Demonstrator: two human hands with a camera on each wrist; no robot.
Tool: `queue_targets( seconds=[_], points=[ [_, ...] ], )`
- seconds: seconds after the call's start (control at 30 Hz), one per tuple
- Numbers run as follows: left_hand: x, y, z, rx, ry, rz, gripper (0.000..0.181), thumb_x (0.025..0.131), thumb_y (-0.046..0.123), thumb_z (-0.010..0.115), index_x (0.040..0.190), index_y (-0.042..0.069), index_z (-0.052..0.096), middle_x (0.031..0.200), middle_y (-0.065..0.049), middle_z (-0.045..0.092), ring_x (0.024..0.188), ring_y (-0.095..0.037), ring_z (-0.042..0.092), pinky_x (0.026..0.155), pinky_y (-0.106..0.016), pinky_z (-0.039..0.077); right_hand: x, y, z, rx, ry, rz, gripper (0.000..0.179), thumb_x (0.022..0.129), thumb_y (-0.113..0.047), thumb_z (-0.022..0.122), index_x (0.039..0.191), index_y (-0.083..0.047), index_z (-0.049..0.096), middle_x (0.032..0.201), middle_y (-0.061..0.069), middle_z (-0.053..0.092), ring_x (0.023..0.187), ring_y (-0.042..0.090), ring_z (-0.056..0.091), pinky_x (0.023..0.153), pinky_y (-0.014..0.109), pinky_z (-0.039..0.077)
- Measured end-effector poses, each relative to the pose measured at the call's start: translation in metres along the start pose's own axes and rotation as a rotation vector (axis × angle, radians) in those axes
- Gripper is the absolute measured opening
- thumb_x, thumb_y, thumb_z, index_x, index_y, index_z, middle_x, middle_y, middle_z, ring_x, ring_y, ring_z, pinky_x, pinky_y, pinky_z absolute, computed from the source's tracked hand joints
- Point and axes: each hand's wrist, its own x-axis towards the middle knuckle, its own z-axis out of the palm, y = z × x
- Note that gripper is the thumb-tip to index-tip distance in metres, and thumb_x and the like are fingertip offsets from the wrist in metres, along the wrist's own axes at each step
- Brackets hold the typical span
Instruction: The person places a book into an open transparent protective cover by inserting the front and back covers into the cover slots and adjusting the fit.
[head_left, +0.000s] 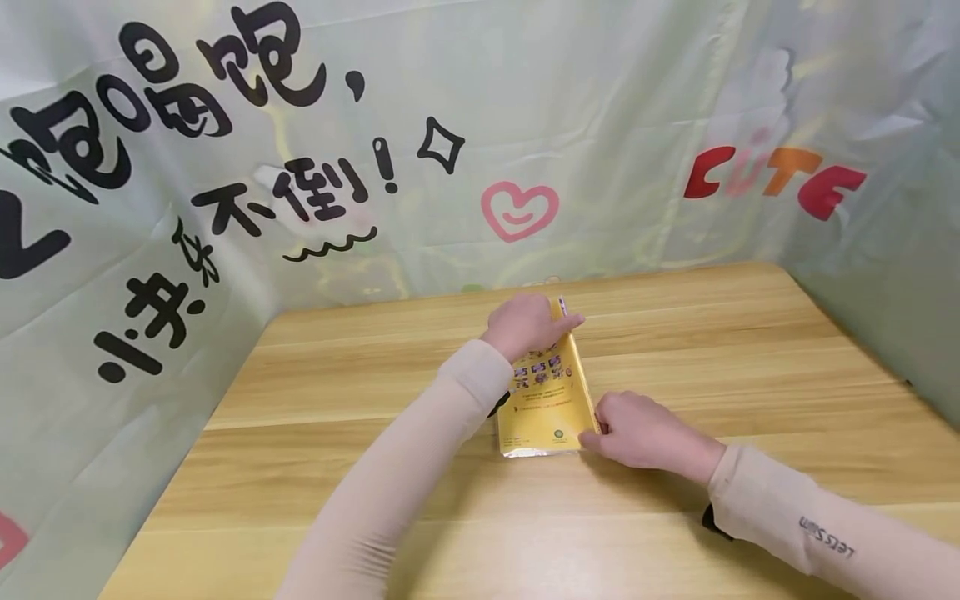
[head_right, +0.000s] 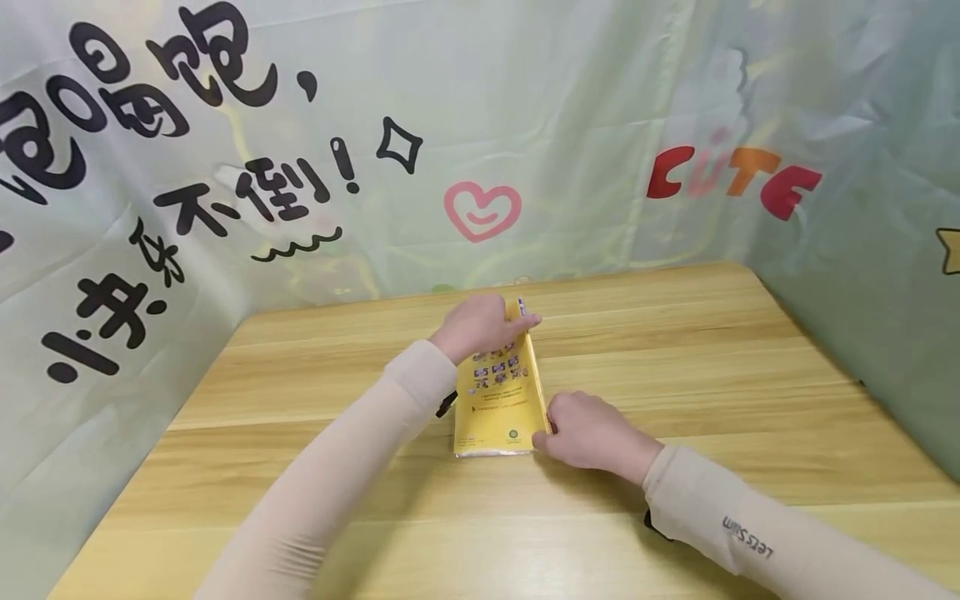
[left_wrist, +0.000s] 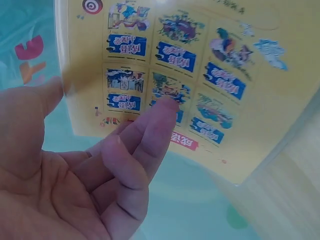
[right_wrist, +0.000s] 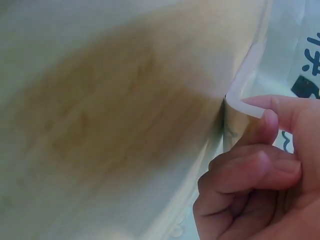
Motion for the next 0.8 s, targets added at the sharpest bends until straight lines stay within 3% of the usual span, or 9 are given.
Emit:
queue_targets(
  seconds=[0.07, 0.3, 0.5, 0.67, 0.8],
  points=[
    [0.000, 0.002, -0.002, 0.006, 0.012, 0.002, 0.067, 0.103, 0.074, 0.050, 0.062, 0.021, 0.044, 0.055, 0.005, 0.040, 0.049, -0.010, 0.042, 0.049, -0.027, 0.036, -0.002, -0.003, 0.001, -0.034, 0.017, 0.007, 0.036, 0.093, -0.028, 0.075, 0.067, -0.015, 0.054, 0.058, -0.006, 0.045, 0.051, 0.010, 0.042, 0.050, 0.025, 0.033],
    [0.000, 0.006, -0.006, -0.018, 0.009, 0.013, 0.060, 0.112, 0.047, 0.051, 0.059, 0.019, 0.049, 0.049, 0.004, 0.051, 0.046, -0.013, 0.063, 0.042, -0.025, 0.043, -0.005, -0.008, 0.006, -0.130, 0.080, -0.024, 0.038, 0.092, -0.029, 0.075, 0.064, -0.016, 0.052, 0.059, -0.002, 0.047, 0.053, 0.013, 0.045, 0.050, 0.028, 0.035],
    [-0.001, 0.008, -0.007, -0.046, -0.014, -0.001, 0.055, 0.114, 0.039, 0.047, 0.065, 0.016, 0.053, 0.051, 0.000, 0.056, 0.063, -0.022, 0.078, 0.040, -0.024, 0.042, -0.009, -0.011, 0.008, -0.136, 0.118, -0.040, 0.038, 0.090, -0.027, 0.074, 0.062, -0.018, 0.051, 0.056, -0.005, 0.043, 0.050, 0.010, 0.041, 0.047, 0.026, 0.031],
    [-0.006, 0.006, -0.010, -0.090, -0.034, 0.018, 0.057, 0.115, 0.036, 0.044, 0.063, 0.015, 0.053, 0.052, 0.000, 0.055, 0.063, -0.024, 0.076, 0.044, -0.025, 0.044, -0.012, -0.015, 0.006, -0.097, 0.098, -0.043, 0.037, 0.091, -0.033, 0.074, 0.064, -0.019, 0.053, 0.056, -0.007, 0.044, 0.049, 0.009, 0.040, 0.046, 0.026, 0.032],
    [-0.010, 0.002, -0.015, -0.116, -0.027, 0.056, 0.055, 0.116, 0.032, 0.041, 0.066, 0.013, 0.056, 0.059, -0.006, 0.067, 0.064, -0.027, 0.076, 0.055, -0.026, 0.047, -0.013, -0.018, 0.000, -0.045, 0.086, -0.083, 0.032, 0.093, -0.037, 0.074, 0.071, -0.019, 0.061, 0.057, -0.009, 0.045, 0.050, 0.007, 0.040, 0.047, 0.024, 0.032]
  ],
)
